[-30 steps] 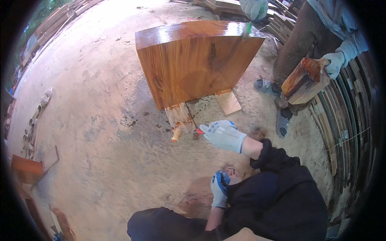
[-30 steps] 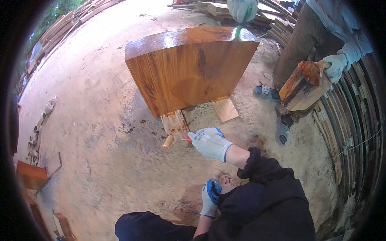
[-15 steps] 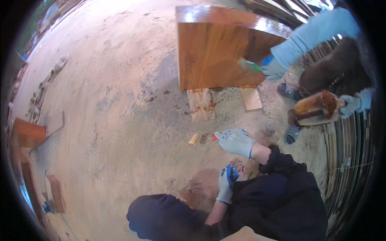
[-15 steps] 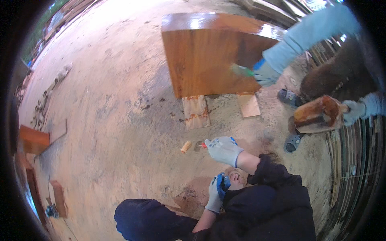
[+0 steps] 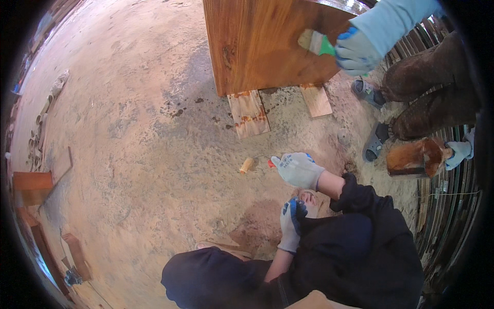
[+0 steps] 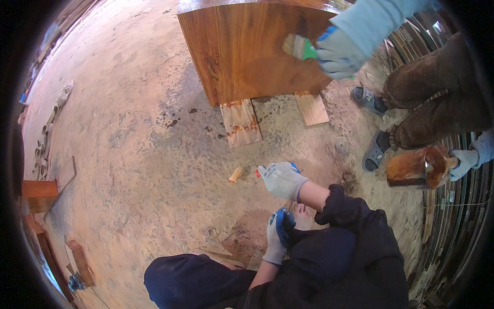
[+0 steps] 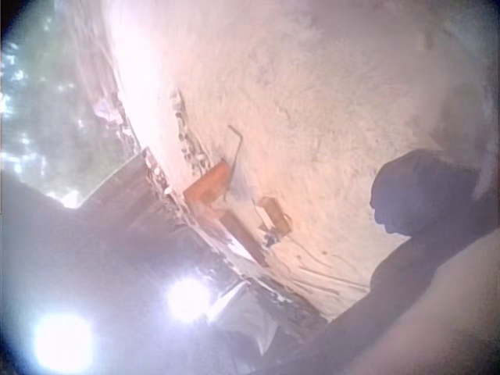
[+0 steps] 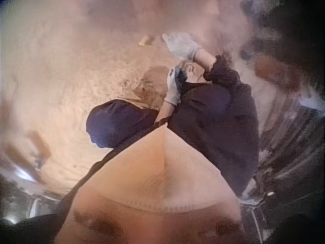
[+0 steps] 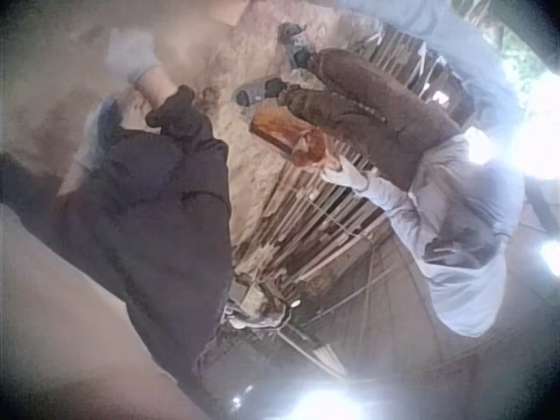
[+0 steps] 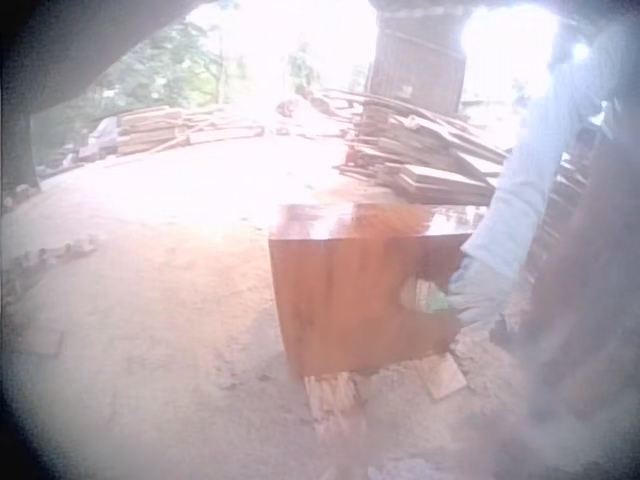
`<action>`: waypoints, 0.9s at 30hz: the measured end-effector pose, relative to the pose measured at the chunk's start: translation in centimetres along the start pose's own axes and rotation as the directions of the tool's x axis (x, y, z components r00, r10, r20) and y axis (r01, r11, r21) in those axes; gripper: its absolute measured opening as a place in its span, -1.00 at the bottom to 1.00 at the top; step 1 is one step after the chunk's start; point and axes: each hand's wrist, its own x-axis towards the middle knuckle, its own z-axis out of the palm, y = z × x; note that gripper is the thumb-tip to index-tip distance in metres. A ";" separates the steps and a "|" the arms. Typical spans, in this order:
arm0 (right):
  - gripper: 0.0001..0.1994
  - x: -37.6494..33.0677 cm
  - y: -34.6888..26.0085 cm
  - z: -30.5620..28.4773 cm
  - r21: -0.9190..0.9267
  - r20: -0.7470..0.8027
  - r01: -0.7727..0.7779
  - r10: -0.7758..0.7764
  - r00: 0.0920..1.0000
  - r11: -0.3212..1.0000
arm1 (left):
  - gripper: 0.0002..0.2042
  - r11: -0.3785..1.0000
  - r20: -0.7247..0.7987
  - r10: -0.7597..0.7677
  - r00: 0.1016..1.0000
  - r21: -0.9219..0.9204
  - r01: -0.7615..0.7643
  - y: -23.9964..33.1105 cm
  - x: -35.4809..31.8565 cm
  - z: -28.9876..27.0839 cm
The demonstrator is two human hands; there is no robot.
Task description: The person uses a paint roller to apply a finish to a large wooden board. They repeatedly roll the finish across the surface, occasionally dipping the roller into a container to reload. Another person is present and also applies finish to the same board.
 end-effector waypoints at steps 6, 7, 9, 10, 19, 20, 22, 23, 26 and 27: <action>-0.68 0.0 0.2 0.0 0.065 0.013 -0.001 0.000 1.000 0.998 | -0.78 0.999 -0.006 0.024 1.000 0.022 -0.023 -0.5 0.4 -0.4; -0.68 0.0 0.3 0.0 0.059 0.012 0.003 -0.004 1.000 0.998 | -0.78 1.000 -0.018 0.018 1.000 0.023 -0.017 -0.6 0.5 -0.6; -0.68 -0.3 0.9 0.4 0.074 -0.055 0.014 -0.010 0.998 0.997 | -0.77 0.999 -0.016 0.028 0.999 0.029 -0.027 -0.7 0.7 -0.9; -0.68 -0.5 1.4 0.8 0.095 -0.125 0.023 -0.011 0.992 0.995 | -0.77 0.998 -0.001 0.046 0.999 0.037 -0.046 -0.6 0.8 -1.1; -0.48 -2.7 10.9 3.3 0.786 -0.426 -0.318 0.837 0.344 0.530 | -0.75 0.980 -0.100 -0.032 0.994 0.192 0.051 -0.3 0.3 -1.3; -0.48 -2.6 12.6 2.6 0.713 -0.556 -0.327 0.784 0.275 0.620 | -0.75 0.975 -0.084 -0.029 0.996 0.217 0.047 -0.4 0.2 -1.5; -0.48 -1.9 15.9 1.3 0.376 -0.833 -0.399 0.494 0.249 0.836 | -0.76 0.982 -0.059 -0.053 0.997 0.179 0.063 -0.2 0.2 -2.1; -0.48 -1.3 17.6 0.8 0.406 -0.833 -0.353 0.500 0.237 0.843 | -0.77 0.981 -0.087 -0.063 0.994 0.179 0.078 -0.1 0.2 -2.3; -0.48 3.2 20.3 2.2 0.658 -0.726 -0.141 0.673 0.144 0.740 | -0.78 0.991 -0.045 -0.015 0.999 0.134 0.021 0.3 0.5 -2.8; -0.49 4.6 20.2 3.8 0.432 -0.862 -0.286 0.485 0.146 0.855 | -0.80 0.995 -0.021 0.002 1.000 0.103 0.000 0.4 0.5 -3.0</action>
